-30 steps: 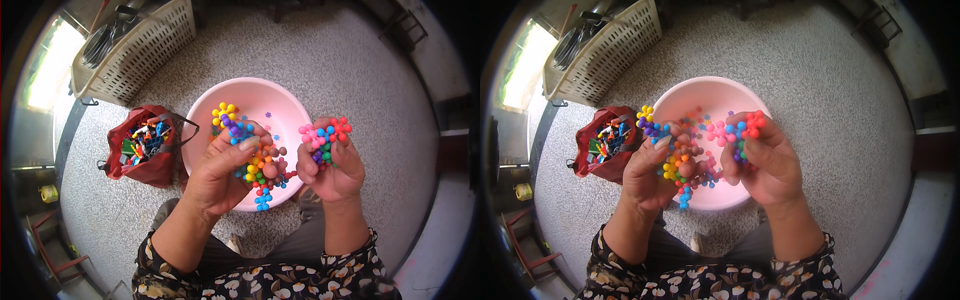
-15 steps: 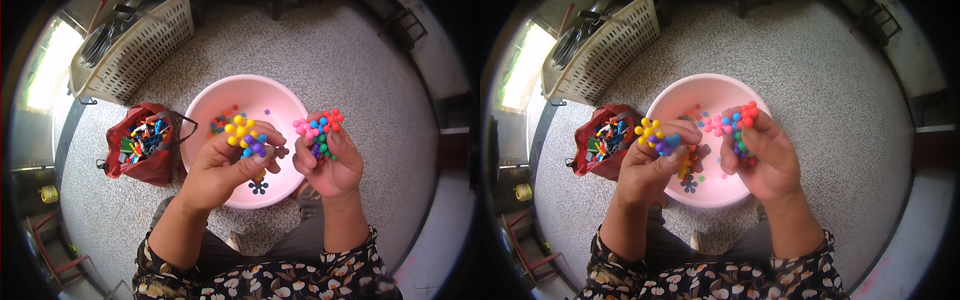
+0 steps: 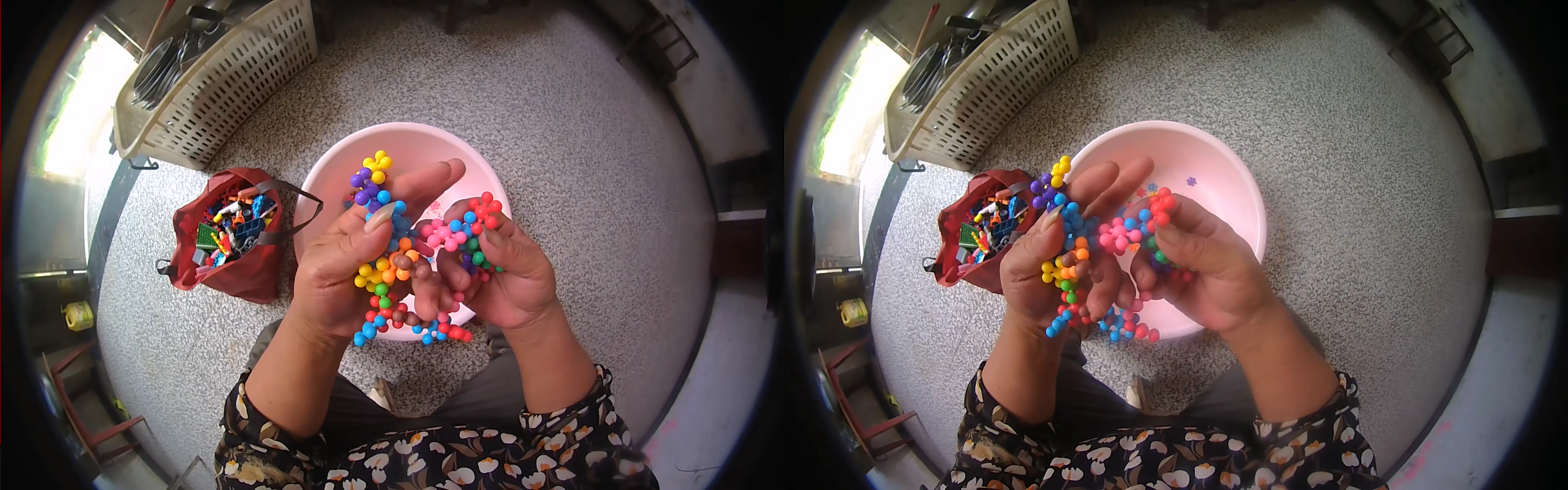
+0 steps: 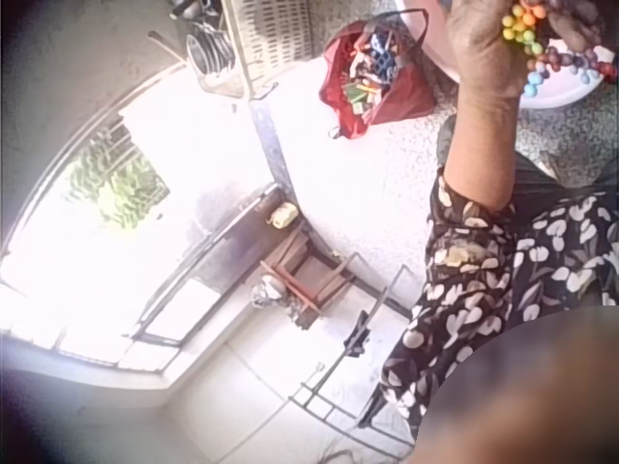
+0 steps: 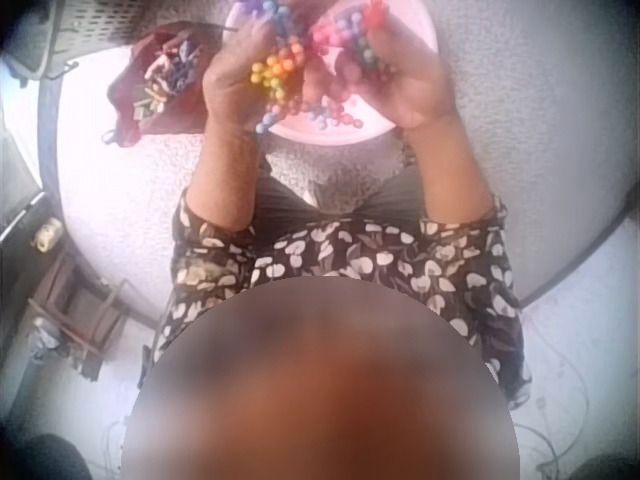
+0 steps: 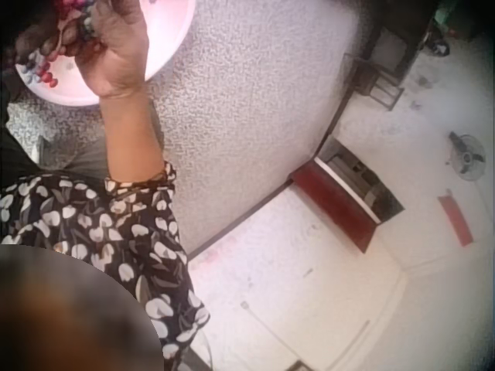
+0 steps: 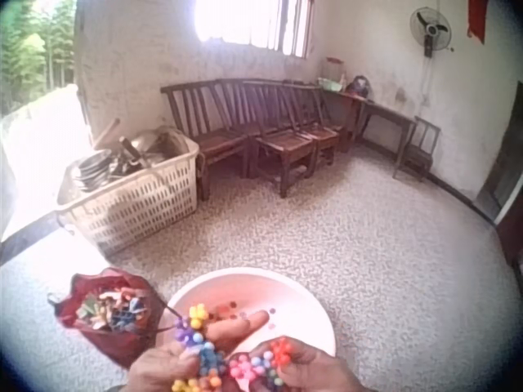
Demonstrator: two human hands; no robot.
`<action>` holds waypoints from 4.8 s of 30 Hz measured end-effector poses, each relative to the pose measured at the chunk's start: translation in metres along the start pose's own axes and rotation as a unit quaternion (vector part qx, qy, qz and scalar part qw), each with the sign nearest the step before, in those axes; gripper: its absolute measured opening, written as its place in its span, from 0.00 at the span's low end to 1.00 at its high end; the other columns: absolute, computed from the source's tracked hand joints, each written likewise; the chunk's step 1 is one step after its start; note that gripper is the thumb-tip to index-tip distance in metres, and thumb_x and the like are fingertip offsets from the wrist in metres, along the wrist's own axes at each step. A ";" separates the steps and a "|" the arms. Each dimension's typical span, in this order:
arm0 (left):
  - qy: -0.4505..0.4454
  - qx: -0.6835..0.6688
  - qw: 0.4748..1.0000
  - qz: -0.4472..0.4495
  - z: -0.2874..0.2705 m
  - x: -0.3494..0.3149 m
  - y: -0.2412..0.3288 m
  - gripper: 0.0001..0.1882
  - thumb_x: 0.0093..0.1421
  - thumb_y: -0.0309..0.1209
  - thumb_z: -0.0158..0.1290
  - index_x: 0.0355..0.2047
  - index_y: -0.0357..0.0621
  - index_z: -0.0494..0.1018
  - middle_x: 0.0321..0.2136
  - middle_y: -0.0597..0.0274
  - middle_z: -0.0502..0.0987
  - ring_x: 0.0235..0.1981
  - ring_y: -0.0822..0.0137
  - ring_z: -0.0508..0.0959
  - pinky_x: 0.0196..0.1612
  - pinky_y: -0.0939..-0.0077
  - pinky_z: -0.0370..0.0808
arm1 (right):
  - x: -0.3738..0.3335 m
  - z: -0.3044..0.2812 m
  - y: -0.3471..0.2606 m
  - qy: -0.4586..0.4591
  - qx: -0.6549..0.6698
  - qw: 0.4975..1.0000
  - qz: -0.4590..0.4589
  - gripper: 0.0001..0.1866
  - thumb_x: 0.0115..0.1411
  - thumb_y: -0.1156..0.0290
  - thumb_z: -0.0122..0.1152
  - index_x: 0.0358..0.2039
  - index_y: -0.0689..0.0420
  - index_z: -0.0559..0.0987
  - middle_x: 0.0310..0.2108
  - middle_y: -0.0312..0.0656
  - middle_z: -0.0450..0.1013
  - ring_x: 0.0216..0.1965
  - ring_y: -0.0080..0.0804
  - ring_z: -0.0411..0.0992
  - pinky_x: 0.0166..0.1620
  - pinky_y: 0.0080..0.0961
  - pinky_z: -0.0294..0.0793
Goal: The recorder is assembling colorful flower-shaped plastic toy blocks into a larger structure.
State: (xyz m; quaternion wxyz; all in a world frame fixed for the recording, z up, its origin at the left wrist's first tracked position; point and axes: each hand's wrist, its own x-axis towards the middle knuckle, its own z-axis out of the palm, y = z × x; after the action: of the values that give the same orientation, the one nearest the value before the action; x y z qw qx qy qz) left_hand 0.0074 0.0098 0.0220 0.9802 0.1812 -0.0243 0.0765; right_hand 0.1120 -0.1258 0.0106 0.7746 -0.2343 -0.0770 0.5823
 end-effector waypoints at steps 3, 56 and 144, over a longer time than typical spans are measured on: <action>0.044 0.067 0.997 -0.012 -0.001 -0.004 0.004 0.25 0.60 0.27 0.40 0.56 0.30 0.51 0.56 0.51 0.56 0.21 0.66 0.76 0.32 0.75 0.76 | 0.000 -0.002 -0.003 0.020 0.004 1.000 -0.018 0.14 0.56 0.69 0.53 0.43 0.57 0.69 0.32 0.41 0.70 0.26 0.29 0.70 0.27 0.22 0.69; 0.053 -0.022 0.997 -0.044 -0.008 -0.008 0.002 0.24 0.57 0.25 0.43 0.54 0.31 0.55 0.44 0.48 0.69 0.43 0.59 0.73 0.48 0.66 0.68 | -0.016 0.023 -0.021 0.010 -0.374 0.897 -0.236 0.15 0.51 0.76 0.59 0.38 0.70 0.72 0.35 0.49 0.73 0.37 0.30 0.72 0.44 0.24 0.71; 0.084 0.253 0.961 -0.070 0.007 -0.015 0.006 0.34 0.41 0.19 0.56 0.51 0.30 0.59 0.33 0.60 0.71 0.32 0.72 0.73 0.37 0.80 0.70 | -0.012 -0.015 -0.030 0.084 -0.227 0.968 -0.071 0.18 0.51 0.54 0.57 0.29 0.58 0.71 0.23 0.33 0.64 0.16 0.16 0.58 0.16 0.10 0.58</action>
State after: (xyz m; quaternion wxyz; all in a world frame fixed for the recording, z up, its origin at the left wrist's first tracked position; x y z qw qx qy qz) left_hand -0.0088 0.0104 0.0297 0.9036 0.4177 0.0912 0.0260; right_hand 0.1404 -0.1471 0.0129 0.7441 -0.4461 -0.1581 0.4716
